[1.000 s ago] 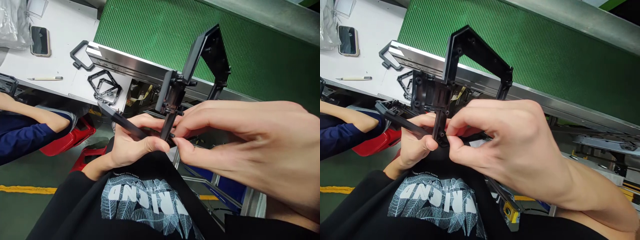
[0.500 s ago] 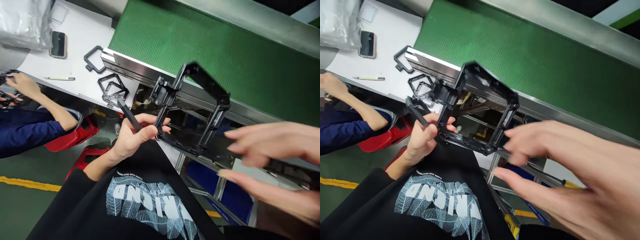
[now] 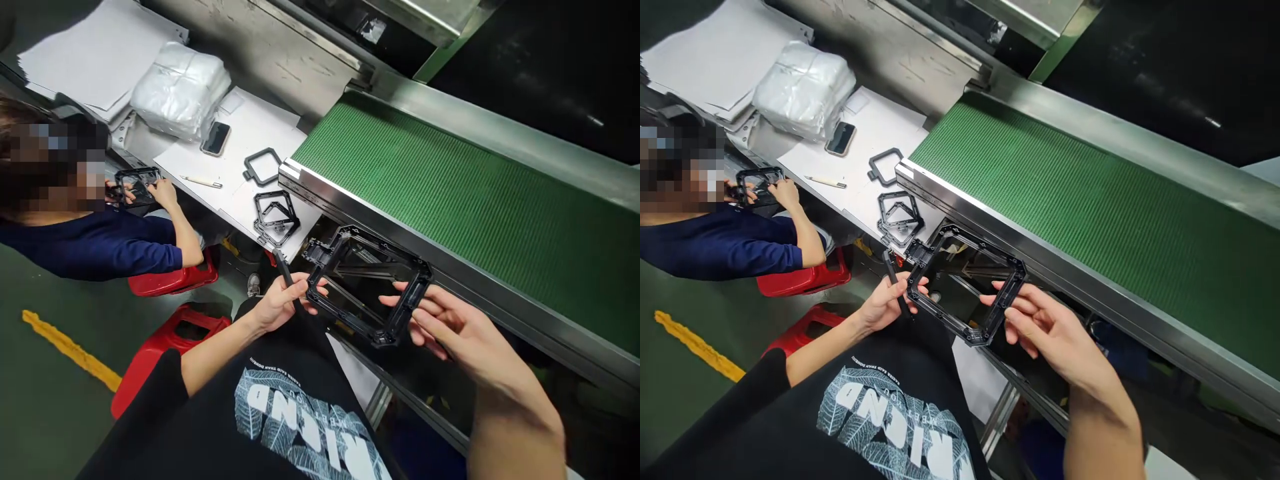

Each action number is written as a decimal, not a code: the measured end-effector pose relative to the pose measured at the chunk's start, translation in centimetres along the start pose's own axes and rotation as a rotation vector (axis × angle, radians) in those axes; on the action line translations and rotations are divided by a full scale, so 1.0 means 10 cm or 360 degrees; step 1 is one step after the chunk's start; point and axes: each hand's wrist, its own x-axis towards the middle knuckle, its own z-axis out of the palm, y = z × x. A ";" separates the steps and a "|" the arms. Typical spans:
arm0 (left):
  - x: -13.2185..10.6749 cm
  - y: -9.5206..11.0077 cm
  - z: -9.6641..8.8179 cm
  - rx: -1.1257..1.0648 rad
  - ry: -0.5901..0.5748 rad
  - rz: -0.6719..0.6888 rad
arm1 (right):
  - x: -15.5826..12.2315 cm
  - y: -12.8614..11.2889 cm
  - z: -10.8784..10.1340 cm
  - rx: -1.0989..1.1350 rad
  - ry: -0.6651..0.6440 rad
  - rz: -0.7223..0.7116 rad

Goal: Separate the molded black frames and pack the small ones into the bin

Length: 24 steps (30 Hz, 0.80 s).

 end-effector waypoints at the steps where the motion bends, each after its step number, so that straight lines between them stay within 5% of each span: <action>1: -0.01 0.02 -0.03 -0.0006 0.0035 0.0018 | 0.05 -0.05 0.03 0.0128 -0.0041 0.0022; 4: 0.00 0.04 -0.15 -0.0027 0.0116 0.0111 | 0.23 -0.26 0.13 0.0237 -0.0156 -0.0135; 8: 0.06 -0.10 -0.36 0.0189 0.0385 0.0143 | 0.72 -0.72 0.44 -0.0041 -0.0396 -0.0523; 14: 0.00 -0.35 -0.63 0.1037 0.0543 0.0017 | 2.28 -1.21 1.53 -0.0857 -0.0430 -0.1203; 16: -0.09 -0.33 -0.67 0.1365 0.0565 0.0170 | 2.85 -1.19 1.93 -0.1152 -0.0366 -0.1200; 19: -0.23 -0.25 -0.71 0.1730 0.0564 0.0356 | 3.51 -1.03 2.34 -0.1432 -0.0236 -0.0874; 24: -0.43 -0.11 -0.77 0.1900 0.0613 0.0338 | 4.01 -0.65 2.51 -0.1528 -0.0063 -0.0456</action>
